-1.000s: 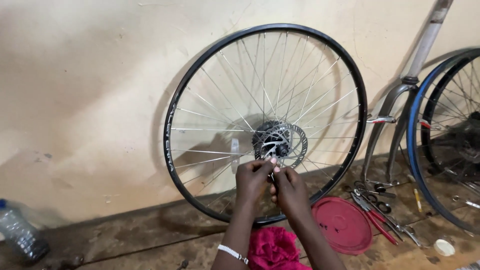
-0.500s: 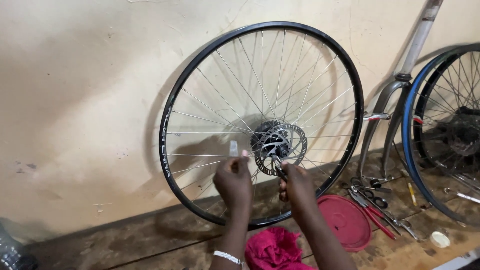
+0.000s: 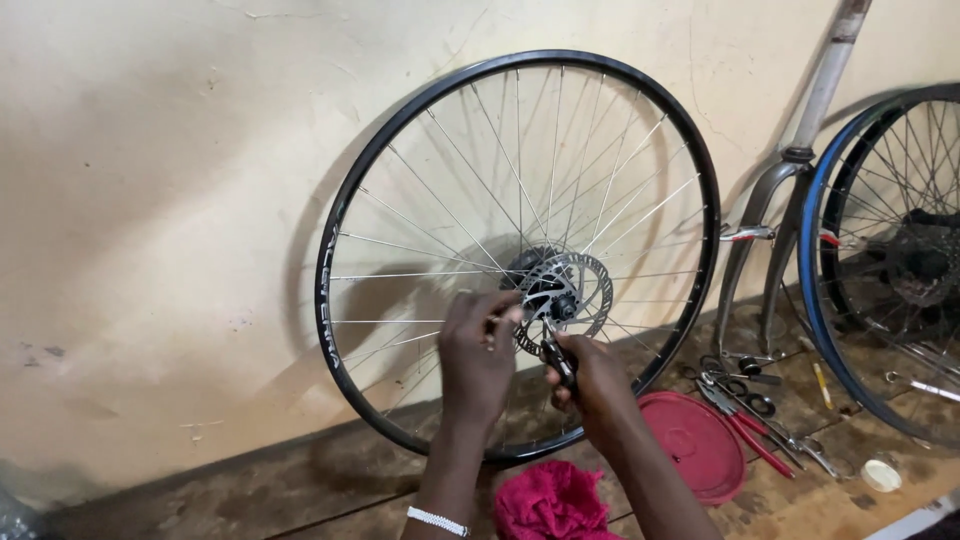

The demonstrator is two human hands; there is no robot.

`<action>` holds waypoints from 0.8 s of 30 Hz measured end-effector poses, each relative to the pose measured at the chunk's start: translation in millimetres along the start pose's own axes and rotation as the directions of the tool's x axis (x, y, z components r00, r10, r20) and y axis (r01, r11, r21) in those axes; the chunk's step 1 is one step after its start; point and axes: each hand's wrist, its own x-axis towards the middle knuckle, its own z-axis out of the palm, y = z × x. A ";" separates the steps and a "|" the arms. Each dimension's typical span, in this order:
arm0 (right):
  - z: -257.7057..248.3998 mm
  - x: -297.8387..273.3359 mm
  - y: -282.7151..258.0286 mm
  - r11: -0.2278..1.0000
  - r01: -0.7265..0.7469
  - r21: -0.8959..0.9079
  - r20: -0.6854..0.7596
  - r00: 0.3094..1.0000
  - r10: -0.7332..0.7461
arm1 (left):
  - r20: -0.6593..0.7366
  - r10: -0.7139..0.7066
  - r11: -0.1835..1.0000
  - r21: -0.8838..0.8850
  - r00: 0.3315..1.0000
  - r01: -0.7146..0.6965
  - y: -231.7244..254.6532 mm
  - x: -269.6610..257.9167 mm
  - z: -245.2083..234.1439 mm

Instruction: The person uses a small tool to tighten the axle nuts on a bicycle wheel mounted against a wall. They then rotate the wheel to check its movement and spin the hub. The person continues to adjust the axle nuts and spins the wheel again to verify the repair.

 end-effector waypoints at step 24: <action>-18.0 -11.5 10.7 0.994 -0.107 0.035 0.317 0.944 0.090 | -0.081 -0.181 0.976 -0.138 0.980 0.169 -22.4 -20.7 4.0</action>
